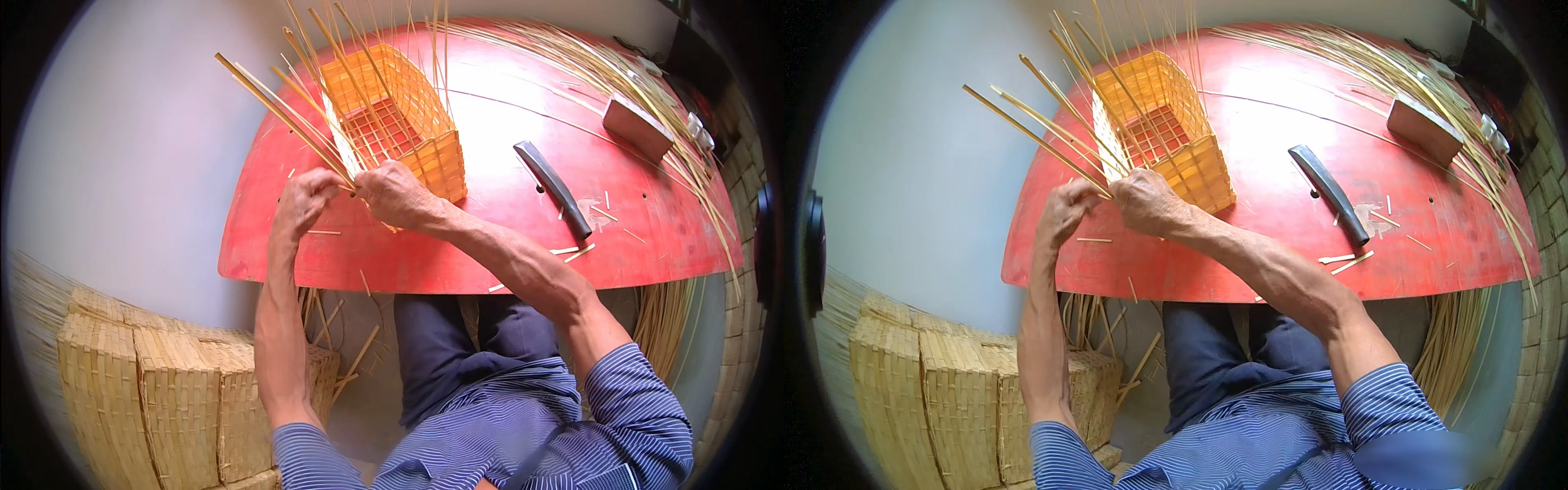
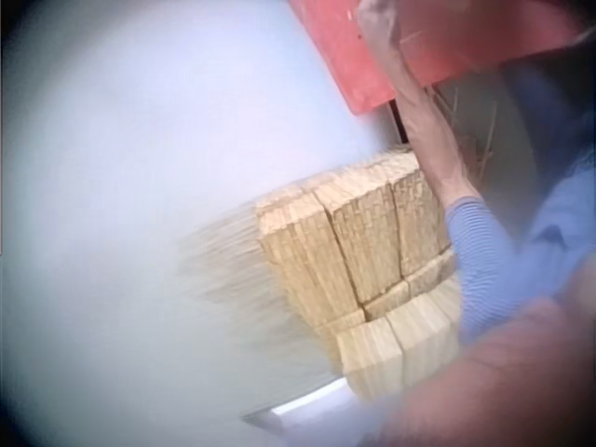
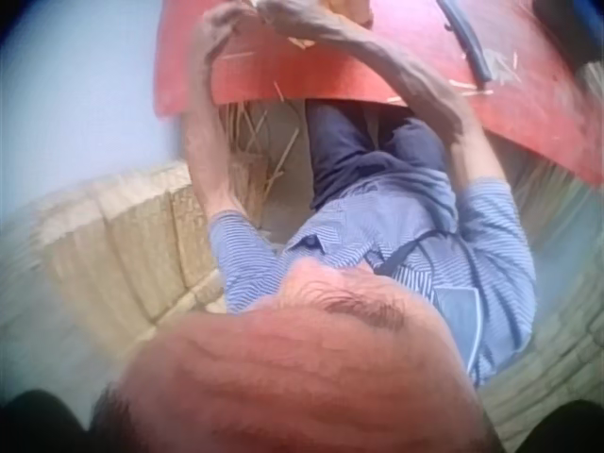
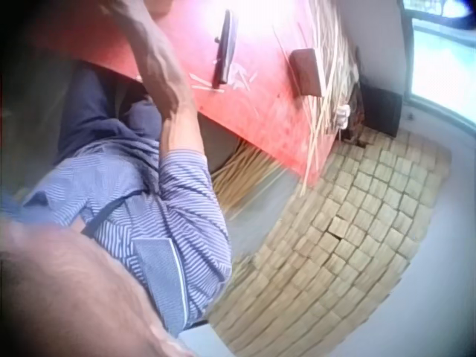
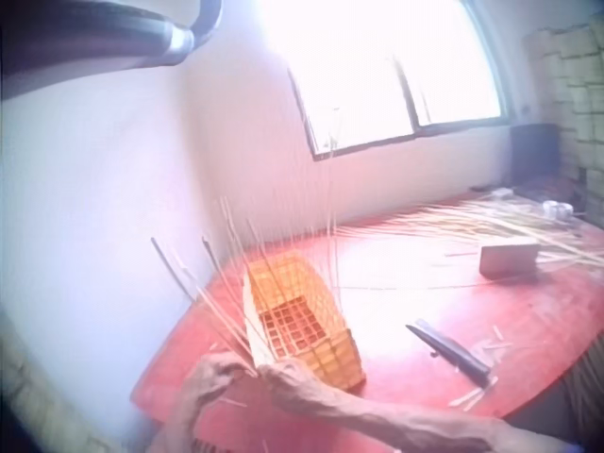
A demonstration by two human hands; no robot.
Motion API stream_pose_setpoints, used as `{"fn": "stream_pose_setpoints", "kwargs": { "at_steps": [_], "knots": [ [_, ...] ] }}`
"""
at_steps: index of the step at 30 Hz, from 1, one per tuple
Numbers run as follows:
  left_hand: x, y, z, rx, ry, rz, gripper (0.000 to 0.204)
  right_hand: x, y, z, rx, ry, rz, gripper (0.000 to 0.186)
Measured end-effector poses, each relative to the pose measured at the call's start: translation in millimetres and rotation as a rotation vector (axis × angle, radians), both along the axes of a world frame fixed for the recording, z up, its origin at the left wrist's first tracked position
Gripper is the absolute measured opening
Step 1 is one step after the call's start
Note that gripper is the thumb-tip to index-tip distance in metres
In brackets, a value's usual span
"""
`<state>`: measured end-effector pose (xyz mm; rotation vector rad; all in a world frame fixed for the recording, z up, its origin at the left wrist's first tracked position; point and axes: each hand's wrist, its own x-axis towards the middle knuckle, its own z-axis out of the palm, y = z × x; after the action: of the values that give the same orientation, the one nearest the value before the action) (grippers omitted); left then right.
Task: The person weaves thin bamboo strips into a rectangular basket frame, interlacing them by hand to build up the sides. They occasionally use a small hammer to tap the woven sections into place.
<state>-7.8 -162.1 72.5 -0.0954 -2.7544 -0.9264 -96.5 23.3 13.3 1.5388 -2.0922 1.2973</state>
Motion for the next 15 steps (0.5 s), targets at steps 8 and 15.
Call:
{"fn": "stream_pose_setpoints", "kwargs": {
  "at_steps": [8,15],
  "knots": [
    [15,58,17,-0.678,0.016,0.280,0.013,-4,5,-16,-0.063,0.036,-0.108,0.007],
    [55,72,-80,0.215,-0.296,0.324,0.025,-5,3,-9,-0.015,0.013,-0.084,0.009]
  ]
}}
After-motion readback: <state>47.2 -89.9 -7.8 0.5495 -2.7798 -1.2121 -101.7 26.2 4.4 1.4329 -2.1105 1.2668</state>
